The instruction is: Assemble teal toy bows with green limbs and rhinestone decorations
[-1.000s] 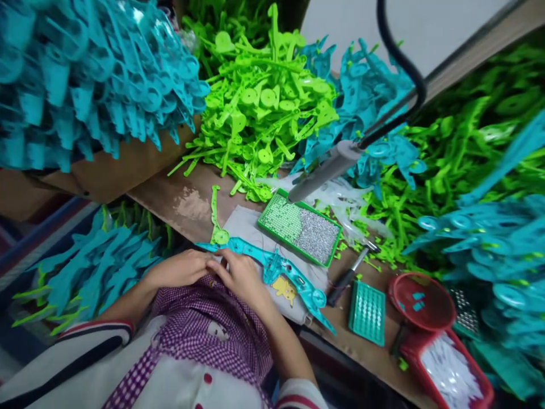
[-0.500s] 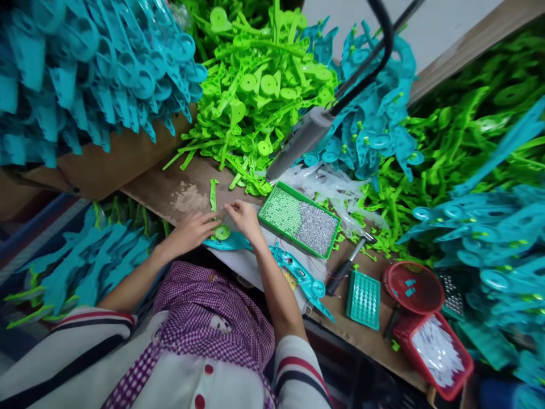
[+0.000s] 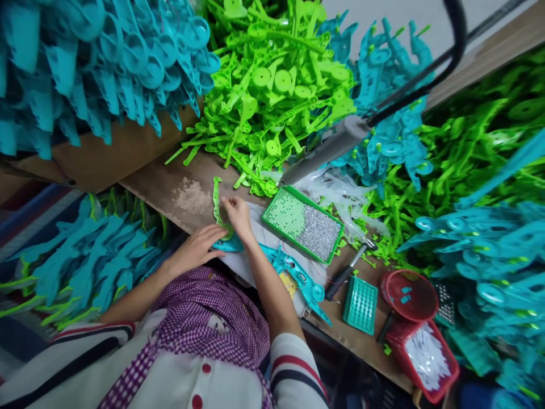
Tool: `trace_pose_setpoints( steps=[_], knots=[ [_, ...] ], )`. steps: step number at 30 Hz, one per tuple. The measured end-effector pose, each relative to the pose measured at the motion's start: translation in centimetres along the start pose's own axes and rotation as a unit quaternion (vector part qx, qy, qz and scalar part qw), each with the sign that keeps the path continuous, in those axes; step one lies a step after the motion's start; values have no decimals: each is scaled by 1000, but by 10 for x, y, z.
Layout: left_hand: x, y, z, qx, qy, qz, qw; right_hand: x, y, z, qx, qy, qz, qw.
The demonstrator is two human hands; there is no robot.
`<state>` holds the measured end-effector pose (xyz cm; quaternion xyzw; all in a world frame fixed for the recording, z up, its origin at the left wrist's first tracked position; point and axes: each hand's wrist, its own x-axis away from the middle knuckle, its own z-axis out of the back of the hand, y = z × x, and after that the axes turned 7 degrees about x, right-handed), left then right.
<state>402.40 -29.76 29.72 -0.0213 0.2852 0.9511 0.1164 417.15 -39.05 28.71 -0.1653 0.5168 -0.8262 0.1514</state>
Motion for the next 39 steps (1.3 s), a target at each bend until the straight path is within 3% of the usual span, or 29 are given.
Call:
trace_pose_setpoints(
  steps=[5, 11, 18, 28, 31, 39],
  knots=[
    [1, 1, -5, -1, 10, 11, 1000, -20, -15, -8, 35, -2, 13, 999],
    [-1, -1, -5, 18, 26, 7, 999, -27, -16, -13, 69, -11, 12, 998],
    [-3, 0, -2, 35, 24, 7, 999, -43, -25, -6, 69, -111, -27, 991],
    [-4, 0, -2, 45, 26, 13, 999, -50, -40, -8, 193, -134, -28, 971],
    [-2, 2, -3, 45, 37, 13, 998, -42, -42, -2, 219, -140, -16, 966],
    [5, 8, -14, 10, 42, 24, 999, 16, -30, 2, 299, -20, 20, 954]
  ],
)
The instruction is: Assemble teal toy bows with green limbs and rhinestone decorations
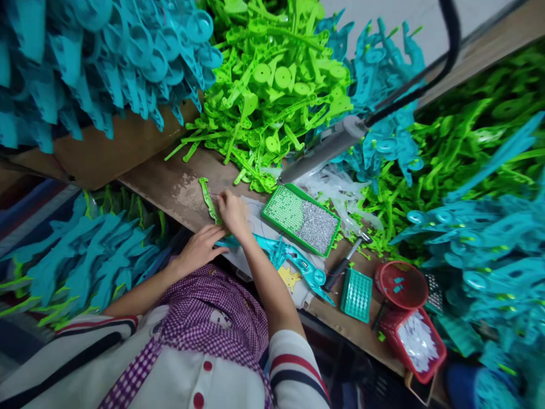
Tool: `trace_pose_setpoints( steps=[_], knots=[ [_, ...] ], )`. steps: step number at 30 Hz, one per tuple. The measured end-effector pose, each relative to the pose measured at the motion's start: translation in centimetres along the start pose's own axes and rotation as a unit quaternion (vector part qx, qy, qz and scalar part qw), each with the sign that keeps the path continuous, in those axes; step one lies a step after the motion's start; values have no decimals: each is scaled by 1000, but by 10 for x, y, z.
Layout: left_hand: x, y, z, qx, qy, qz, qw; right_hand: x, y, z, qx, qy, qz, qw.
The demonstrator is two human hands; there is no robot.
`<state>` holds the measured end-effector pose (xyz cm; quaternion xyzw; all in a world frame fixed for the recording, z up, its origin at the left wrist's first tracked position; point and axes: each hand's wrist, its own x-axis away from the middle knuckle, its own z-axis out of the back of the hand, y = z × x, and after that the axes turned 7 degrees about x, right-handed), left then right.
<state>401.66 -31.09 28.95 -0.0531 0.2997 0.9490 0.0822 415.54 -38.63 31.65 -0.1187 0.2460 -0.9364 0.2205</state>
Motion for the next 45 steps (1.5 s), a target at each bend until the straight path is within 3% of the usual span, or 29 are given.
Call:
trace_pose_setpoints(
  steps=[3, 6, 10, 12, 15, 18, 27, 38, 45],
  knots=[
    [9, -3, 16, -8, -24, -31, 999, 8, 0, -4, -12, 20, 8, 1000],
    [5, -14, 49, 3, 8, -40, 999, 13, -3, -6, -15, 30, 22, 999],
    [-41, -51, 88, 20, 80, 18, 996, 21, -12, -9, 50, 38, 85, 994],
    [-70, -73, 97, 28, 32, 29, 999, 23, -17, -11, 63, 35, 94, 993],
    [-96, -97, 98, 32, -31, 30, 999, 20, -25, -13, 21, 29, 57, 998],
    [-99, -107, 96, 39, -37, 20, 998, 14, -31, -14, -24, 19, 16, 999],
    [-101, -110, 92, 24, -32, 32, 999, 28, -30, -18, 154, -13, 139, 978],
    [-106, -116, 97, 32, -51, -2, 998, 14, -11, -11, 22, 16, 45, 999],
    [-112, -113, 94, -10, -26, 7, 1000, -5, -21, -2, 62, -13, 120, 991]
  ],
)
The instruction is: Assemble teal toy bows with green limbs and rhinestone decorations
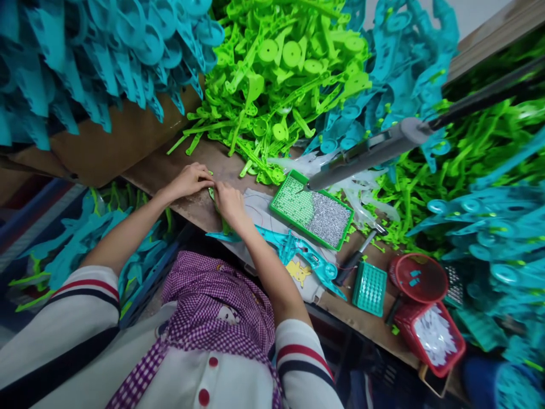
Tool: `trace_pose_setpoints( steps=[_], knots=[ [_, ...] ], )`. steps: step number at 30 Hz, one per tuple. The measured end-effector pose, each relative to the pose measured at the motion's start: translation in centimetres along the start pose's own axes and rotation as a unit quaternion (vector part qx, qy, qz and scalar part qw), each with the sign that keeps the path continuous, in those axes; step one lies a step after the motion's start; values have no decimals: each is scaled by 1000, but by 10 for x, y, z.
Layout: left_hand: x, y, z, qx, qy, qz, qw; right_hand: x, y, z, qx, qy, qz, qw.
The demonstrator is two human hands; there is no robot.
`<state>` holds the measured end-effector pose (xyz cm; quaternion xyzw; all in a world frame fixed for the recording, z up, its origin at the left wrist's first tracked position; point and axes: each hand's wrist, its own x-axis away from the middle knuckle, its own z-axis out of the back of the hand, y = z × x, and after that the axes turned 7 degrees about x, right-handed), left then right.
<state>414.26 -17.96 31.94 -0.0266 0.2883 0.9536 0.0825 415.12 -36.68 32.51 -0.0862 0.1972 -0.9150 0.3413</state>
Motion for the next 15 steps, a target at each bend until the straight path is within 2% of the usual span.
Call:
trace_pose_setpoints(
  steps=[7, 9, 12, 15],
  knots=[
    [1, -9, 15, 59, -60, -32, 996, -6, 5, -2, -15, -7, -46, 999],
    [4, -9, 15, 81, -46, -33, 995, -6, 5, -4, -23, -3, -56, 998],
    [12, -5, 9, 103, 5, -28, 994, -6, 5, -6, -39, 21, -71, 996],
    [19, -1, 1, 125, 59, -25, 990, -6, 6, -6, -60, 48, -53, 996]
  ],
)
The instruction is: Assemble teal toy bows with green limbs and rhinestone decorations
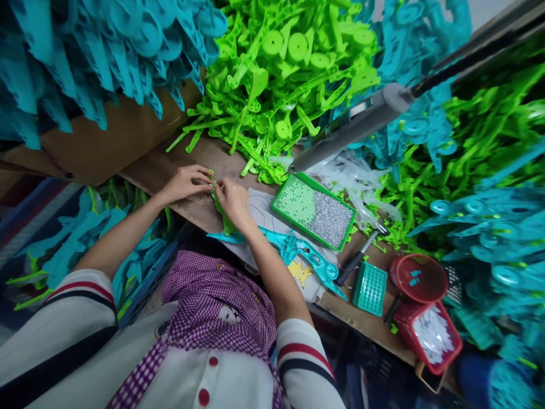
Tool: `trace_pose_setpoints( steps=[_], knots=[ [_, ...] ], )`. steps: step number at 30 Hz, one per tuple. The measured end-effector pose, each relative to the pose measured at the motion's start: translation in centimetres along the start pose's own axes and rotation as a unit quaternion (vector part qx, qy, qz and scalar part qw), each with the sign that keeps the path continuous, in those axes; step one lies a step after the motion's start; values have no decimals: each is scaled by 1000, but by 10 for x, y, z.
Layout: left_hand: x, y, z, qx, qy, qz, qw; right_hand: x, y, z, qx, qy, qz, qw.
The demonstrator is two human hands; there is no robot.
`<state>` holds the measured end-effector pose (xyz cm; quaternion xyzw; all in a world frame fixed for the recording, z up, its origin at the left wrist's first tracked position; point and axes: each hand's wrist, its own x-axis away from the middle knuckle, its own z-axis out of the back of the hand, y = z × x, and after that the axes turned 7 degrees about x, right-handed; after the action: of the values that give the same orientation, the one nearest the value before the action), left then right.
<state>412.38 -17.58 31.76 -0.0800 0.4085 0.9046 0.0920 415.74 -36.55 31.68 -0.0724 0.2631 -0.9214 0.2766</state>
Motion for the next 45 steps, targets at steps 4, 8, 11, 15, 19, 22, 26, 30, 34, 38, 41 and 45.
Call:
trace_pose_setpoints(
  steps=[4, 8, 11, 15, 19, 22, 26, 30, 34, 38, 41, 45],
  knots=[
    [5, -1, -6, 20, 29, -7, 999, 0, 3, -2, -31, 28, 49, 998],
    [5, -3, -6, 13, 31, -13, 999, -4, 7, -6, -104, 29, 20, 994],
    [6, -2, -5, -15, 4, -12, 1000, -10, 11, -7, -179, -8, -17, 984],
    [6, 2, -4, -70, -26, 19, 997, -21, 16, -7, -240, -70, -52, 967],
    [-1, -1, 1, -75, -63, 22, 995, -29, 16, -6, -258, -81, -90, 959],
    [-10, -7, 6, -64, -97, -3, 993, -32, 14, -4, -246, -96, -81, 961],
    [-21, -13, 8, -73, -129, -17, 989, -36, 9, -1, -192, -101, -59, 974],
    [-25, -12, 11, -93, -143, -7, 985, -40, 4, 1, -122, -98, -54, 986],
    [-27, -12, 15, -84, -167, 2, 982, -47, 0, 9, -70, -142, -46, 986],
    [-33, -14, 15, -80, -183, -1, 980, -56, -4, 18, -26, -175, -27, 984],
    [-41, -18, 12, -96, -189, 1, 977, -61, -2, 19, -27, -195, -21, 980],
    [-54, -24, 11, -112, -220, 7, 969, -62, 8, 14, -81, -209, -22, 974]
  ],
)
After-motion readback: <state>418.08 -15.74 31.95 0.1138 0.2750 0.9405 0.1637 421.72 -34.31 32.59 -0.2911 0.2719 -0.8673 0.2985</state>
